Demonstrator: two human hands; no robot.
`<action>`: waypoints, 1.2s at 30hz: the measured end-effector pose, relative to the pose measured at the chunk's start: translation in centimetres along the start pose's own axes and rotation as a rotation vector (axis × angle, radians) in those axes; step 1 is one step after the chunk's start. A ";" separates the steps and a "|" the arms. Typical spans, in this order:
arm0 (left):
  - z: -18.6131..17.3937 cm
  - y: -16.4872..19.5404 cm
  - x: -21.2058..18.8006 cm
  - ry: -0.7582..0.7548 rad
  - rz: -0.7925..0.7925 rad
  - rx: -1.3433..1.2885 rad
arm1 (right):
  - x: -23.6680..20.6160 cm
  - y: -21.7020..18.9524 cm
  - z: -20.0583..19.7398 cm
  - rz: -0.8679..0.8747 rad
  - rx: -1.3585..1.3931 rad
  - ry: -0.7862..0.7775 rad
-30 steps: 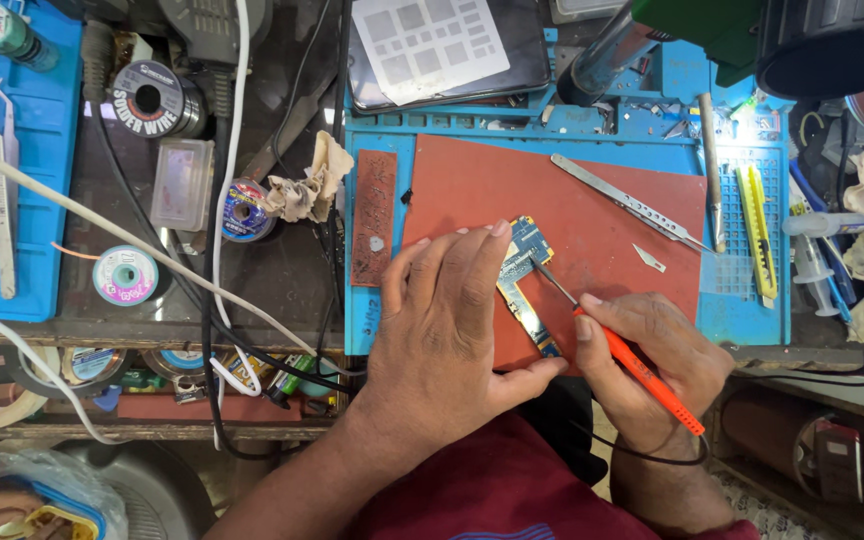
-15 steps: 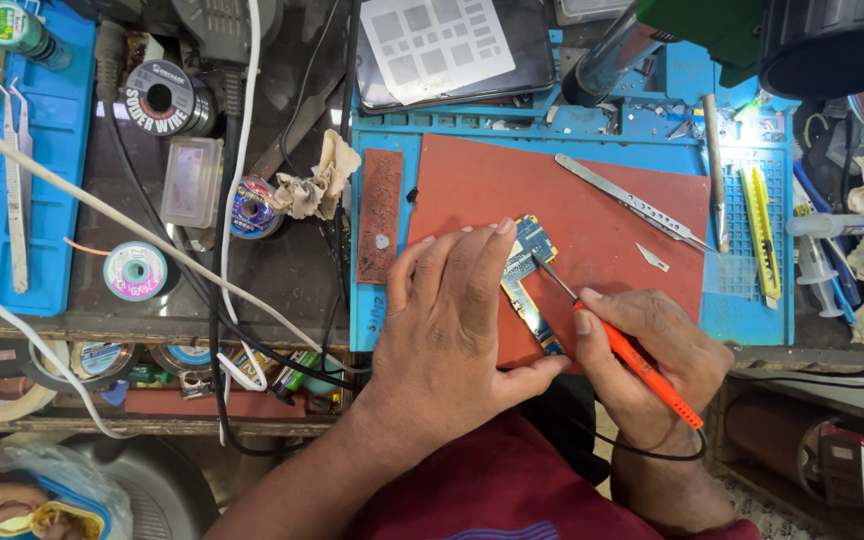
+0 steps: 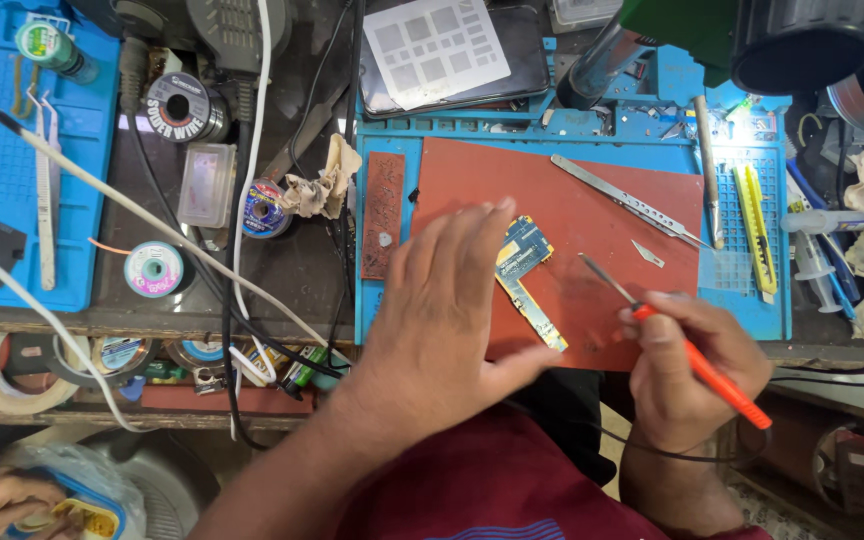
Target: The person uses a soldering iron to apply heat to specific points on a small blue circuit board. They repeatedly apply flux from a syringe and wipe the board with a cloth while working at a cluttered electronics repair bench.
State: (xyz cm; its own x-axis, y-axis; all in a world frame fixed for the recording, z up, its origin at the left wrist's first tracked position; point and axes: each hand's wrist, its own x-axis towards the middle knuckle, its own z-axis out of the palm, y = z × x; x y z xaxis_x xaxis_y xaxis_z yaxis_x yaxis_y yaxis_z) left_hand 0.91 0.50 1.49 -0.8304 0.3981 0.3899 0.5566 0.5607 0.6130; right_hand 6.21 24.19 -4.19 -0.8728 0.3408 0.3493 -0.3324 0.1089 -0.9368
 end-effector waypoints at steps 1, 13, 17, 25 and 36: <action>-0.5 -0.3 0.3 -0.049 0.025 -0.016 | -0.1 0.5 -0.5 0.034 0.092 0.029; -1.3 -2.3 2.4 -0.127 0.034 0.060 | 0.2 -0.7 -1.7 0.209 0.151 0.052; 0.5 -0.5 0.4 -0.009 -0.132 0.108 | 0.0 -2.7 0.7 0.119 -0.233 -0.221; 0.5 -1.3 -1.5 0.044 -0.123 -0.014 | 1.8 -4.3 3.5 -0.159 -0.438 -0.390; 0.7 -1.4 -1.4 0.059 -0.113 -0.048 | 1.9 -4.1 4.0 -0.157 -0.485 -0.392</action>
State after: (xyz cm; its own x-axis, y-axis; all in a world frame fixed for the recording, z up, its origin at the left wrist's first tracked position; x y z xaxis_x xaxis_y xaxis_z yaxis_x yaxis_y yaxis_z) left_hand 1.29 -0.32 -0.43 -0.8888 0.2900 0.3550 0.4583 0.5636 0.6872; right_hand 4.50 20.60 0.36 -0.9234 -0.0703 0.3773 -0.3474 0.5708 -0.7440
